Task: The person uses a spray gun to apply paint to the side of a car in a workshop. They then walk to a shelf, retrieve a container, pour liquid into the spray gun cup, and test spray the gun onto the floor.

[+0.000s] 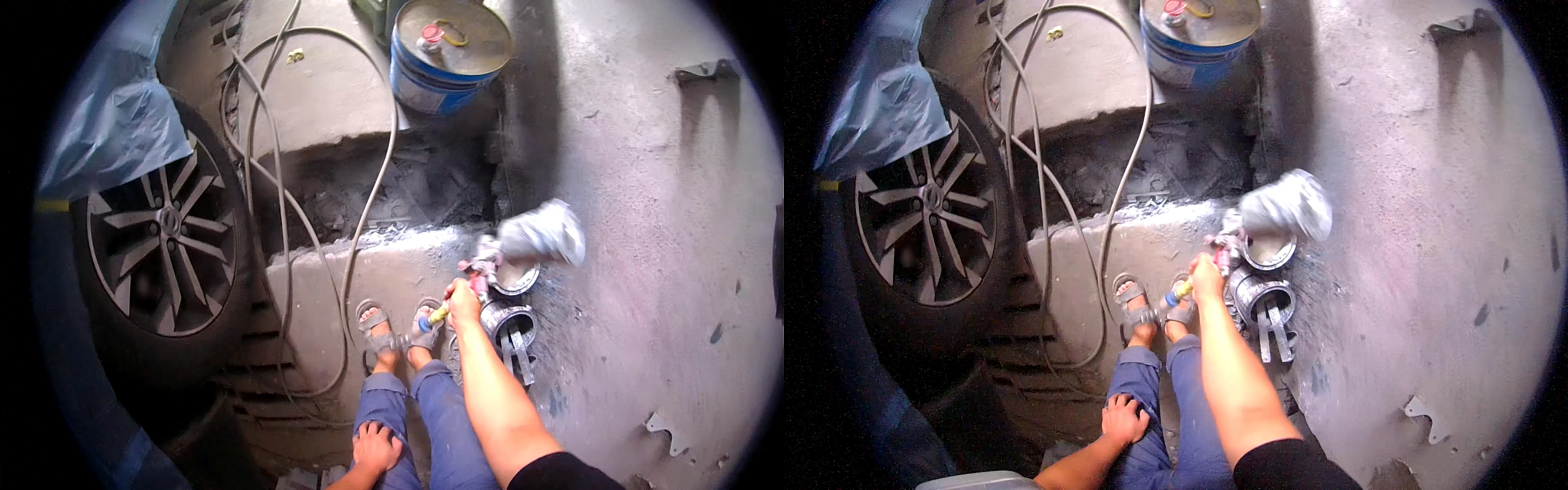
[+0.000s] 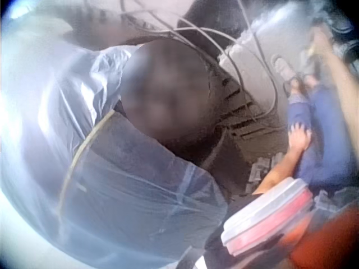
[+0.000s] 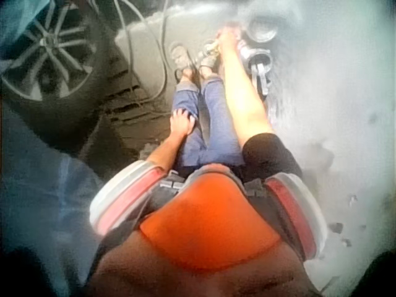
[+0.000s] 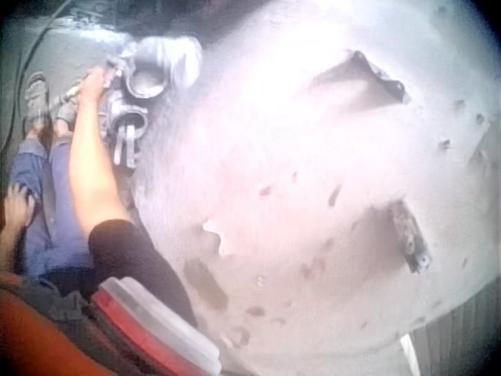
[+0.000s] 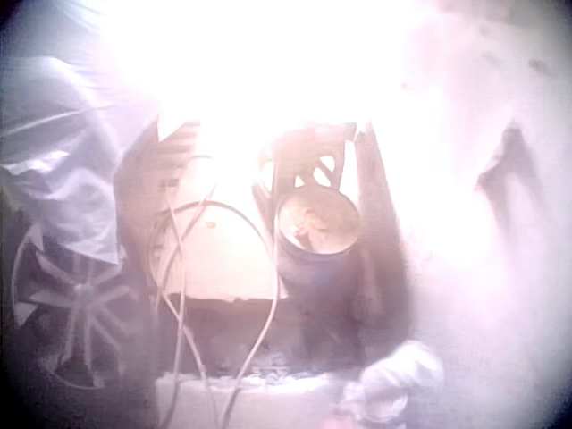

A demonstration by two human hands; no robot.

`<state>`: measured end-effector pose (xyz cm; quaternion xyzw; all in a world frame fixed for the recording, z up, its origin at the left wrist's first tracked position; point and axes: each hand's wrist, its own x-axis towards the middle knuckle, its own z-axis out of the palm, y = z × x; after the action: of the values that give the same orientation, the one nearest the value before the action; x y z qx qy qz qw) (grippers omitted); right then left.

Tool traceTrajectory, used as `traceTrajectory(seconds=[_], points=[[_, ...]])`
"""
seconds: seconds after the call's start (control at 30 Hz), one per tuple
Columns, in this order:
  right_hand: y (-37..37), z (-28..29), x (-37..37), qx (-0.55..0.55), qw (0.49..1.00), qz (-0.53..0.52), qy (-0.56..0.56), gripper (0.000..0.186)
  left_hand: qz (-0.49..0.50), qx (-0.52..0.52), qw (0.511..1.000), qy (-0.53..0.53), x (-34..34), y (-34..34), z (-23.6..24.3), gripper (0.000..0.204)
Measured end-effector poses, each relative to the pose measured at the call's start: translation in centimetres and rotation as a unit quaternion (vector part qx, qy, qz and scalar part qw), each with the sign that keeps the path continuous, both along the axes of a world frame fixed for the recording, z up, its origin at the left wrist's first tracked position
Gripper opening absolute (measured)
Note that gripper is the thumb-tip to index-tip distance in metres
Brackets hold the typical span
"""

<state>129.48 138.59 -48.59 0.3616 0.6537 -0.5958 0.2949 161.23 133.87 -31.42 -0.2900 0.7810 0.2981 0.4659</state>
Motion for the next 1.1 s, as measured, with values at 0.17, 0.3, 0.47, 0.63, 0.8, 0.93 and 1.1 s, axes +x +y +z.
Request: traceTrajectory(seconds=[0.17, 0.3, 0.47, 0.63, 0.8, 0.93, 1.1], points=[[-0.7, 0.4, 0.9, -0.093, 0.995, -0.01, 0.018, 0.02, 0.034, -0.004, 0.999, -0.013, 1.5, -0.1, 0.4, 0.039], [-0.4, -2.5, 0.2, 0.076, 0.995, 0.067, 0.0, 0.02, 0.041, 0.004, 0.999, 0.017, 0.9, -0.2, -0.5, 0.038], [1.2, -3.6, -0.1, -0.004, 0.997, 0.05, 0.066, 0.03, 0.043, 0.005, 0.999, 0.016, 1.3, 0.2, -0.4, 0.038], [-1.4, 0.8, 0.6, -0.092, 0.994, -0.022, 0.05, 0.023, 0.048, 0.022, 0.999, -0.006, 1.9, -0.8, 0.3, 0.041], [-1.6, -1.0, -0.6, -0.001, 0.998, 0.055, 0.024, 0.01, 0.027, -0.006, 1.0, 0.003, 1.5, -0.8, 0.3, 0.037], [0.3, -1.1, -0.9, -0.022, 0.999, 0.01, 0.031, 0.007, 0.021, 0.038, 0.999, 0.006, 0.8, -0.7, -0.2, 0.04], [-1.7, -0.1, -1.2, 0.016, 0.999, 0.02, 0.024, 0.017, 0.019, 0.008, 1.0, -0.002, 1.8, -1.1, 0.2, 0.038]])
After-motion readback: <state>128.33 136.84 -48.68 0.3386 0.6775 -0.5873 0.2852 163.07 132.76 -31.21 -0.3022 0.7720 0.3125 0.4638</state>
